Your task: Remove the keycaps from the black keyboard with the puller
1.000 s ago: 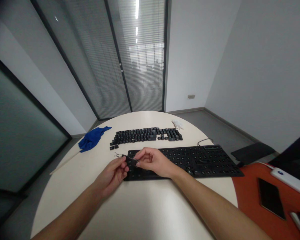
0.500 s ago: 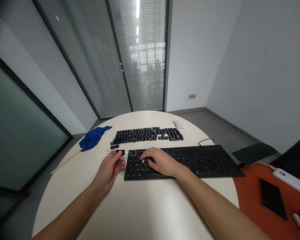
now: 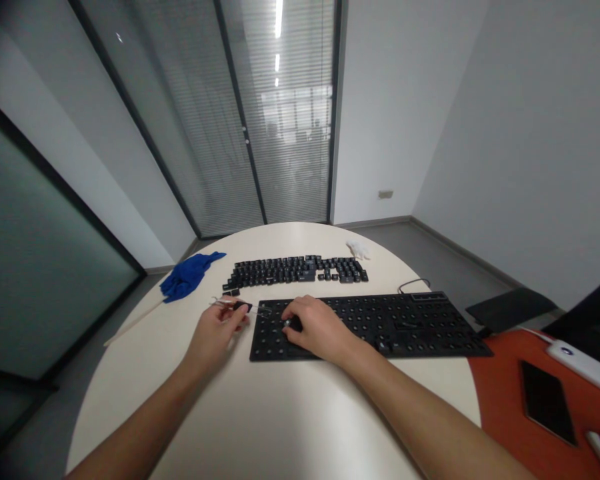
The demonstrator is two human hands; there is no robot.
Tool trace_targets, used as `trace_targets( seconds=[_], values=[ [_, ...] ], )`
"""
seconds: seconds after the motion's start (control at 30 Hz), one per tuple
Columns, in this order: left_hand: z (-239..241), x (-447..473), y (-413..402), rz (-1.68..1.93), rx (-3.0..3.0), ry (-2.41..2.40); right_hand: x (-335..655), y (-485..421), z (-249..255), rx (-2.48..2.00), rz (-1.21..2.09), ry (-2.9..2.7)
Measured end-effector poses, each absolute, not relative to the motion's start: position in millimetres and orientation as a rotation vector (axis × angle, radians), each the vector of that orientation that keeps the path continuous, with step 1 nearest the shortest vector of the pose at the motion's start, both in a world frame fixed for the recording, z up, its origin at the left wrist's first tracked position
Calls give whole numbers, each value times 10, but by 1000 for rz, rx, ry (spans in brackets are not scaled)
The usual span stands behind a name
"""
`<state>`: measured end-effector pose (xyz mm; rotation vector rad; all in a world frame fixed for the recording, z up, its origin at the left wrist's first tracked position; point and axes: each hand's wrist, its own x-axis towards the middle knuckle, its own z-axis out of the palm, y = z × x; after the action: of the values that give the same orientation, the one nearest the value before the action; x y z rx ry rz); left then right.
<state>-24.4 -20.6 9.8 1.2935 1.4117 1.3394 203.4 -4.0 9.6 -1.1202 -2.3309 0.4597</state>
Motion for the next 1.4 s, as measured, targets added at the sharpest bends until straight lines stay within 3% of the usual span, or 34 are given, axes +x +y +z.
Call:
trace_targets(
  seconds=[0.33,0.73,0.93,1.4],
  values=[
    [171,-346,-226,1305,1686,1432,2034,-22,93,-1005,609,-2354],
    [240,-443,-258,1139,1908,1330,1965,-59,100,-1167,484,-2318],
    [330,-522,-304,887,2415,1071,1877,-13,135,-1127,552,-2282],
    [346,-501,-374,509,2695,944,1091,674,168,-1208,115,-2572]
  ],
)
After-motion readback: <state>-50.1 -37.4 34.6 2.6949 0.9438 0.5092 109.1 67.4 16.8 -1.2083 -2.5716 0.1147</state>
